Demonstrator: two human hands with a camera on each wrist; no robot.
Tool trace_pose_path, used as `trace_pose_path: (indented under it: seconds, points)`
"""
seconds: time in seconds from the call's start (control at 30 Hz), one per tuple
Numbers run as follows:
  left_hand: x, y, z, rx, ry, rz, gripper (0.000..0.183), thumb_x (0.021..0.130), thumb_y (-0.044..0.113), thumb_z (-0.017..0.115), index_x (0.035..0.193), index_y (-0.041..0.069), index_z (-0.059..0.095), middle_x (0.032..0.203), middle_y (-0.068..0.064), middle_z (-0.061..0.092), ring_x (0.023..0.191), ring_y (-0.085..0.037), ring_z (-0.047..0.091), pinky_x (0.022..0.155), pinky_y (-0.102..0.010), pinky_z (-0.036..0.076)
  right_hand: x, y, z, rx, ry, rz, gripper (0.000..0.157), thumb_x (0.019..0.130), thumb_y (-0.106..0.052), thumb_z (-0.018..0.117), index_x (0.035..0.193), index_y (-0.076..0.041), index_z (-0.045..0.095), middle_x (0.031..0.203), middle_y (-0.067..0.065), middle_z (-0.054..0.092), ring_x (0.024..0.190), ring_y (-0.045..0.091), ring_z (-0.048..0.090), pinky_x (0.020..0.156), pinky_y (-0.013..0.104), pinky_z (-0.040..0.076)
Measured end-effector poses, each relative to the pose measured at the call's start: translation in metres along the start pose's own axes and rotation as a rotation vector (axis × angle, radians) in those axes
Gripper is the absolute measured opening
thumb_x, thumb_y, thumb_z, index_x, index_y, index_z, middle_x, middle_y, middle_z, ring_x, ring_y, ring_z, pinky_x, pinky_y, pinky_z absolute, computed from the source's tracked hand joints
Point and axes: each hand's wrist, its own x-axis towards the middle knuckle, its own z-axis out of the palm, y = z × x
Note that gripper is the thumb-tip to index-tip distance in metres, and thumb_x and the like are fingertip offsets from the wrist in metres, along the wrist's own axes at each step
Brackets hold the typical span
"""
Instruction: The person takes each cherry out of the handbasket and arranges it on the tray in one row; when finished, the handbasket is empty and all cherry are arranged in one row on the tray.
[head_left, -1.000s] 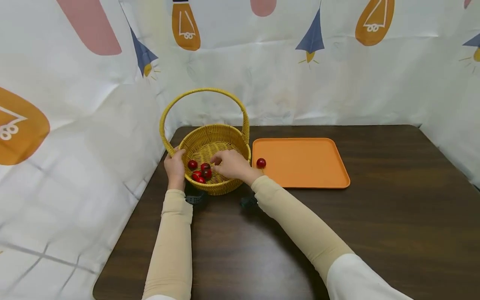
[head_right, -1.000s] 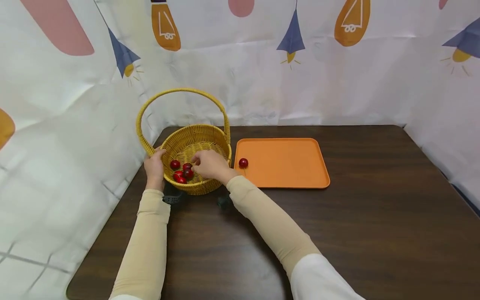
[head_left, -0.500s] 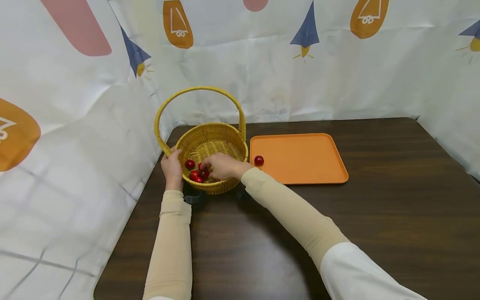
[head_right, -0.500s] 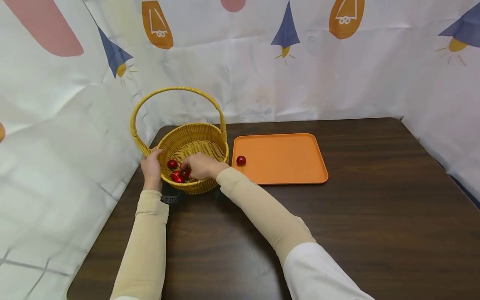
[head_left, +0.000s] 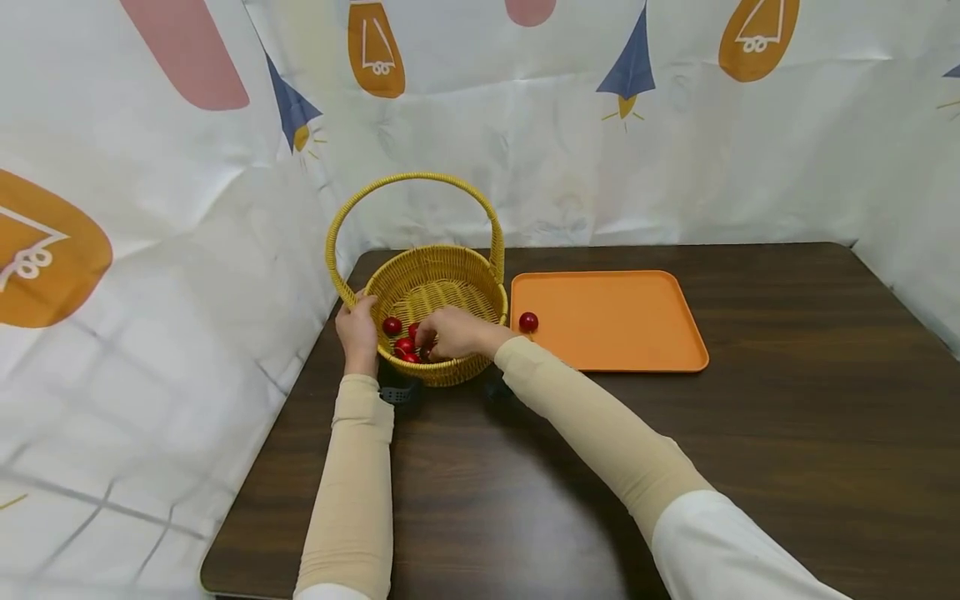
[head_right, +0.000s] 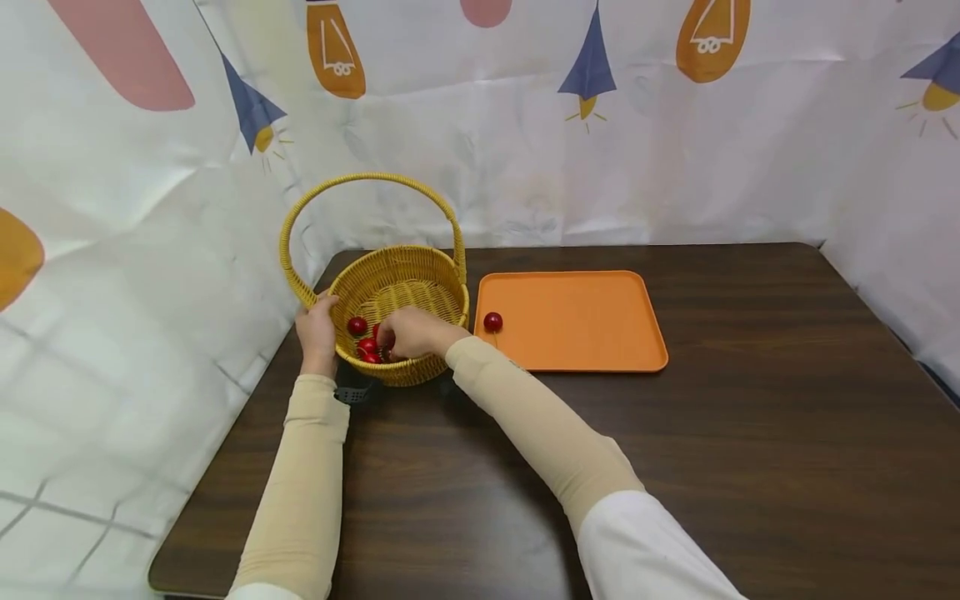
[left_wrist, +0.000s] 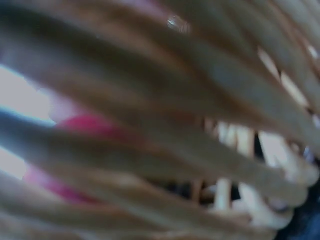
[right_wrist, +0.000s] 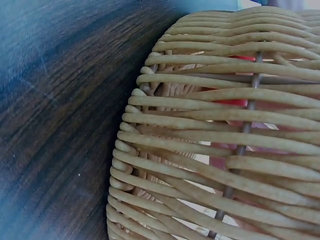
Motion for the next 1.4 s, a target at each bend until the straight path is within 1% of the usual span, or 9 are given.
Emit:
trace_pose_path:
  seconds: [0.2, 0.37, 0.5, 0.6, 0.83, 0.97, 1.1, 1.23, 1.4]
  points:
    - [0.0, 0.003, -0.002, 0.058, -0.008, -0.012, 0.042, 0.098, 0.025, 0.055, 0.135, 0.006, 0.054, 0.138, -0.01, 0.049, 0.126, -0.025, 0.045, 0.109, -0.038, 0.034, -0.003, 0.0, -0.003, 0.023, -0.019, -0.014, 0.029, 0.091, -0.017, 0.07, 0.119, -0.012, 0.069, 0.109, 0.001, 0.069, 0.1, 0.013, 0.062, 0.09, 0.028, 0.05]
    - [-0.002, 0.007, -0.005, 0.153, -0.032, -0.041, 0.024, 0.099, 0.029, 0.054, 0.114, 0.01, 0.055, 0.129, -0.009, 0.048, 0.118, -0.023, 0.043, 0.102, -0.038, 0.035, -0.004, 0.0, -0.004, 0.03, 0.002, 0.0, 0.029, 0.093, -0.019, 0.065, 0.121, -0.013, 0.068, 0.109, 0.0, 0.068, 0.096, 0.013, 0.06, 0.087, 0.028, 0.049]
    - [-0.001, 0.012, -0.012, 0.239, -0.097, -0.057, 0.018, 0.098, 0.032, 0.055, 0.1, 0.015, 0.051, 0.127, -0.009, 0.046, 0.12, -0.023, 0.041, 0.105, -0.041, 0.032, -0.006, -0.001, -0.006, 0.041, 0.061, 0.004, 0.028, 0.093, -0.019, 0.063, 0.12, -0.014, 0.069, 0.108, 0.0, 0.067, 0.095, 0.013, 0.059, 0.085, 0.028, 0.048]
    - [0.0, 0.015, -0.02, 0.307, -0.167, -0.057, 0.023, 0.096, 0.037, 0.058, 0.102, 0.016, 0.052, 0.128, -0.01, 0.046, 0.123, -0.026, 0.041, 0.107, -0.043, 0.032, -0.008, -0.003, -0.007, 0.05, 0.12, -0.001, 0.026, 0.093, -0.018, 0.063, 0.118, -0.013, 0.069, 0.108, 0.0, 0.066, 0.096, 0.013, 0.059, 0.085, 0.028, 0.048]
    - [-0.002, 0.025, -0.031, 0.444, -0.323, -0.022, 0.048, 0.097, 0.041, 0.059, 0.128, 0.006, 0.051, 0.134, -0.015, 0.046, 0.124, -0.03, 0.043, 0.102, -0.042, 0.037, -0.016, -0.002, -0.009, 0.119, 0.281, 0.002, 0.024, 0.094, -0.018, 0.063, 0.117, -0.011, 0.065, 0.111, 0.002, 0.061, 0.103, 0.016, 0.056, 0.09, 0.032, 0.047]
    - [-0.003, 0.032, -0.037, 0.487, -0.399, -0.015, 0.056, 0.097, 0.04, 0.059, 0.136, 0.003, 0.045, 0.134, -0.017, 0.046, 0.119, -0.033, 0.049, 0.09, -0.035, 0.046, -0.028, -0.001, -0.016, 0.189, 0.382, -0.002, 0.024, 0.096, -0.02, 0.061, 0.118, -0.011, 0.064, 0.113, 0.002, 0.061, 0.1, 0.016, 0.056, 0.088, 0.031, 0.048]
    - [-0.005, 0.039, -0.04, 0.489, -0.462, 0.001, 0.062, 0.097, 0.038, 0.059, 0.143, 0.002, 0.038, 0.132, -0.017, 0.046, 0.115, -0.037, 0.053, 0.075, -0.029, 0.054, -0.047, 0.007, -0.026, 0.304, 0.521, -0.007, 0.023, 0.098, -0.022, 0.06, 0.119, -0.015, 0.066, 0.112, 0.0, 0.06, 0.084, 0.017, 0.055, 0.077, 0.032, 0.048]
    - [-0.008, 0.047, -0.044, 0.49, -0.479, 0.034, 0.065, 0.097, 0.033, 0.06, 0.146, 0.001, 0.033, 0.134, -0.019, 0.044, 0.117, -0.04, 0.052, 0.075, -0.031, 0.057, -0.068, 0.019, -0.034, 0.458, 0.654, -0.007, 0.022, 0.097, -0.025, 0.062, 0.118, -0.02, 0.068, 0.113, -0.001, 0.06, 0.083, 0.018, 0.06, 0.072, 0.033, 0.05]
    - [-0.011, 0.054, -0.046, 0.492, -0.458, 0.05, 0.064, 0.097, 0.028, 0.062, 0.145, -0.002, 0.032, 0.134, -0.022, 0.042, 0.12, -0.041, 0.051, 0.081, -0.041, 0.057, -0.095, 0.038, -0.039, 0.592, 0.764, 0.001, 0.025, 0.097, -0.022, 0.063, 0.12, -0.013, 0.067, 0.114, 0.005, 0.059, 0.092, 0.029, 0.065, 0.073, 0.036, 0.053]
